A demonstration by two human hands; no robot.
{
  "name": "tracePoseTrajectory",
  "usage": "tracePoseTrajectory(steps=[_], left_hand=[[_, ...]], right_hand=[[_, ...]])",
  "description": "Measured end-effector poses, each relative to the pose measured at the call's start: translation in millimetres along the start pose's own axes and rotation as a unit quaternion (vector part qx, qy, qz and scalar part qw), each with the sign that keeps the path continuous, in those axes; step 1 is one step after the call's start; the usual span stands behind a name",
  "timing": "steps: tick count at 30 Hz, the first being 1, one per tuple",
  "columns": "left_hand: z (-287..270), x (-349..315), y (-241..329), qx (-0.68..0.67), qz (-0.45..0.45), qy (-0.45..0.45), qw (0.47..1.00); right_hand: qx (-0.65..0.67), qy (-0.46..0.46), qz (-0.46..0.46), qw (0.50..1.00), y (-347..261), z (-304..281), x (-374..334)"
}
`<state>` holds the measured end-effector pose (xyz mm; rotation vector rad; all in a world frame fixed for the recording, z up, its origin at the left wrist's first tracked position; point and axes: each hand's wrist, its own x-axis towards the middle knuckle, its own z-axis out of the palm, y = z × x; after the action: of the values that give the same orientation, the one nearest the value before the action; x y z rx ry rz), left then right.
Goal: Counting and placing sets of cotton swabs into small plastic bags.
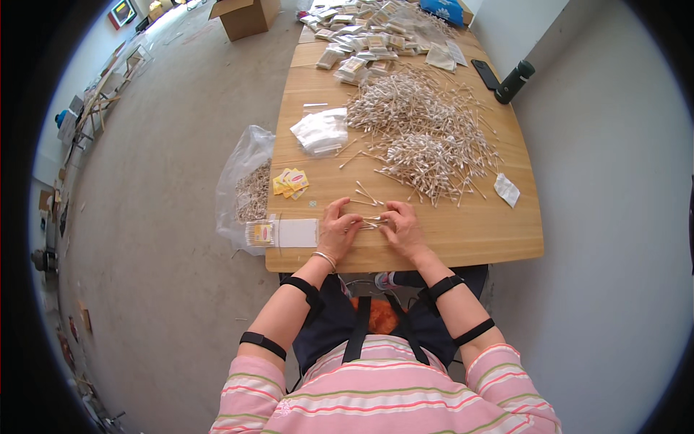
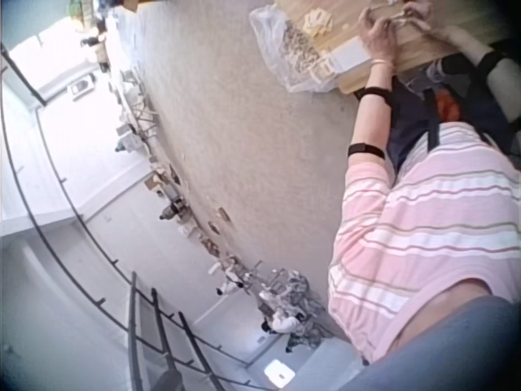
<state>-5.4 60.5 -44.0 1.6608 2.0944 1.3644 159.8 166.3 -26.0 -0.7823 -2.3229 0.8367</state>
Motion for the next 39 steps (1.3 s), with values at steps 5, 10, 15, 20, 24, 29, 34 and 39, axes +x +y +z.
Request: tracePoseTrajectory(steps=[5,10,15,20,24,29,34,39], left_hand=[[2,3,3,-0.001,-0.003,-0.014,1.0],[0,7,11,0.005,-0.016,-0.033,0.999],[3,5,0,0.009,-0.004,-0.037,0.999],[3,6,1,-0.031,-0.063,0.007,0.997],[1,8,5,-0.112,-0.169,0.024,0.979],[-1,17,24,-0.294,-0.253,-0.027,0.921],[-24,25,8,-0.341,-0.295,0.067,0.89],[-115,54,-58,-0.286,-0.382,0.216,0.852]], right_hand=[[-0.058,0.005,-0.026,0.998,5,3,-2],[-0.106,-0.011,-0.06,0.992,5,4,-1],[-0.127,-0.026,-0.063,0.99,7,3,0],[-0.059,0.01,-0.001,0.998,10,-5,2],[-0.044,0.049,0.0,0.998,-2,-1,7],[0.029,0.016,0.034,0.999,-26,28,19],[0.061,0.028,0.035,0.997,-44,44,37],[-0.082,0.07,0.05,0.993,-25,38,50]])
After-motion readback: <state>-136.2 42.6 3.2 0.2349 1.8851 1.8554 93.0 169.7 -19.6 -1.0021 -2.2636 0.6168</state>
